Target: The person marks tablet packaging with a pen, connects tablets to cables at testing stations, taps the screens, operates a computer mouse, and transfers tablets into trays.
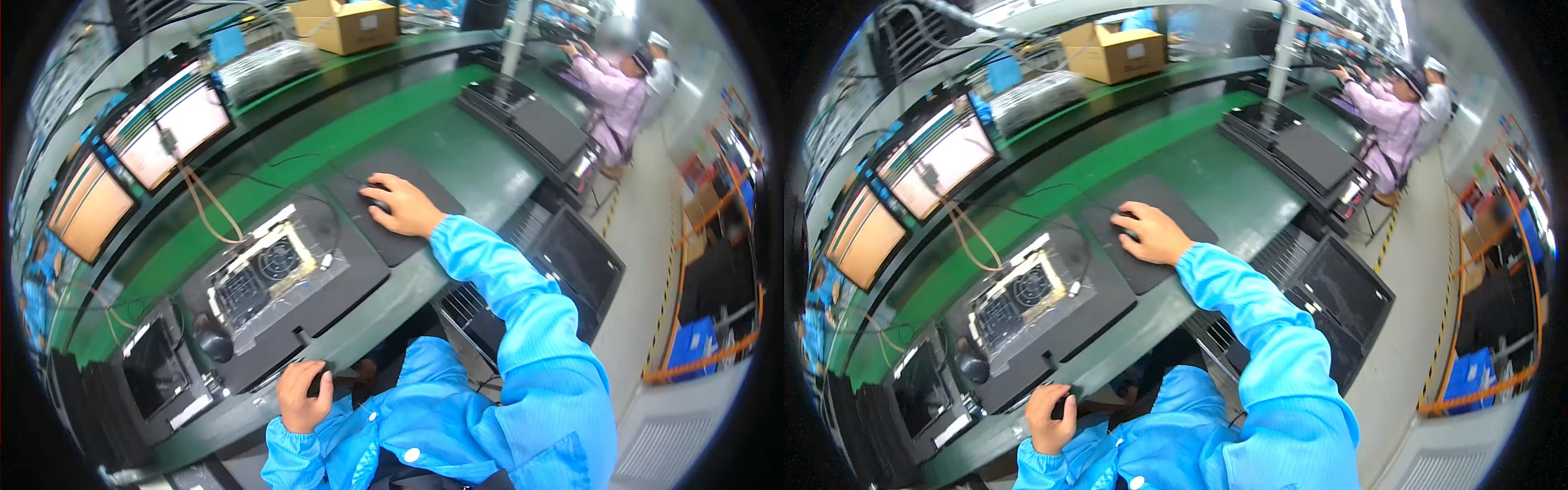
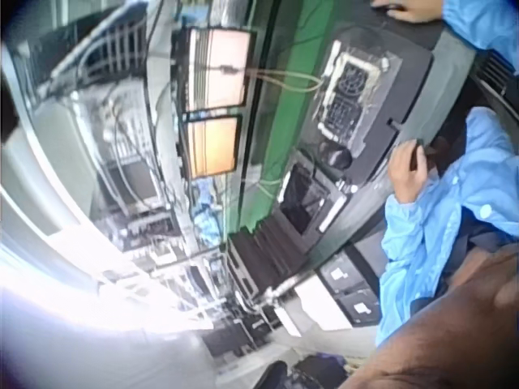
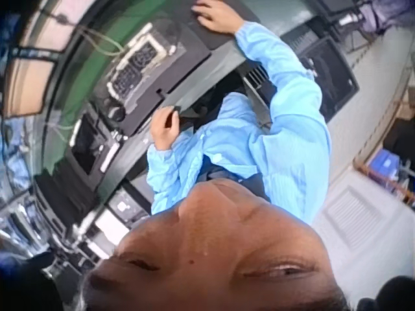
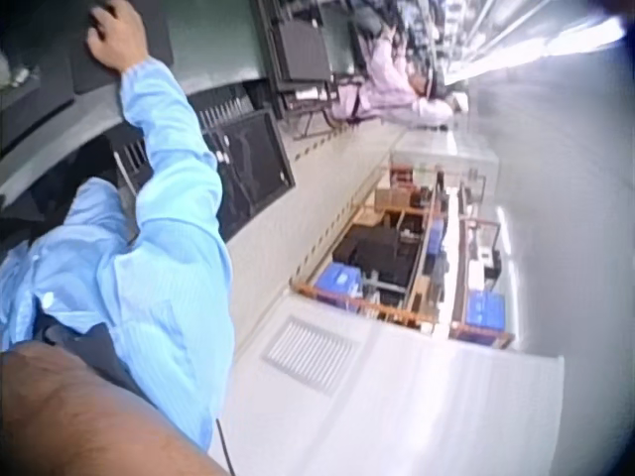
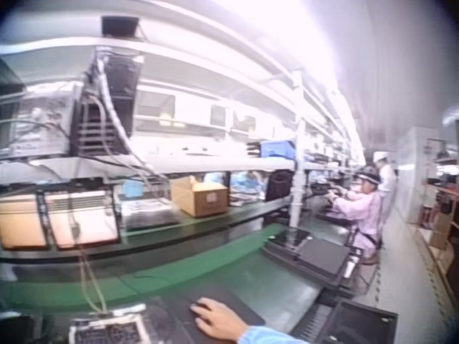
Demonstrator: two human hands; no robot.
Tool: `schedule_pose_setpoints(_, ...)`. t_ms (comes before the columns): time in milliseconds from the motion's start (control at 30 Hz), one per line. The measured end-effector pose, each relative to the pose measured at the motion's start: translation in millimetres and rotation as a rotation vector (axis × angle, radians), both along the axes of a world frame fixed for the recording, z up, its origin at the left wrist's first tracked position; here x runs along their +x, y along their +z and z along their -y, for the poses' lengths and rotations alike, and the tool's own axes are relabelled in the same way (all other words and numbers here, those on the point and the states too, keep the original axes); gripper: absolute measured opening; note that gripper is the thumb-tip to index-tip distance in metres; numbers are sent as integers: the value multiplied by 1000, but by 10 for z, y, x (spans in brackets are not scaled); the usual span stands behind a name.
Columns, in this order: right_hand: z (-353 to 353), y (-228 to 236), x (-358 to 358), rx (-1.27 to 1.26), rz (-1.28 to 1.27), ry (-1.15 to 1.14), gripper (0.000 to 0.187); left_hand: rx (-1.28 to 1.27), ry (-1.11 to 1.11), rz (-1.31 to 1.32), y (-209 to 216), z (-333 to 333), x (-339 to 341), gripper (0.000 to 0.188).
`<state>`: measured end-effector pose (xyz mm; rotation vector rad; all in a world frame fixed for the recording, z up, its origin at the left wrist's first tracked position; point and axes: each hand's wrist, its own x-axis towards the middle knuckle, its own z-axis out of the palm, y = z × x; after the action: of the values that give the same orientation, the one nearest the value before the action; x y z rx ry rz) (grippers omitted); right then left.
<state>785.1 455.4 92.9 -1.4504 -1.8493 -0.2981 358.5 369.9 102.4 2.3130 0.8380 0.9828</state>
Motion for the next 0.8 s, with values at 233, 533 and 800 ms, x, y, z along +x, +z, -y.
schedule_pose_setpoints(233,35,33,-45,-46,-24,1,41,48,-23,-23,5,1,24,24)
schedule_pose_setpoints(533,31,94,-33,0,-169,-115,53,63,-44,2,58,10,55,21)
schedule_pose_setpoints(800,619,300,599,-103,-126,-312,28,81,-83,-63,54,-27,55,22)
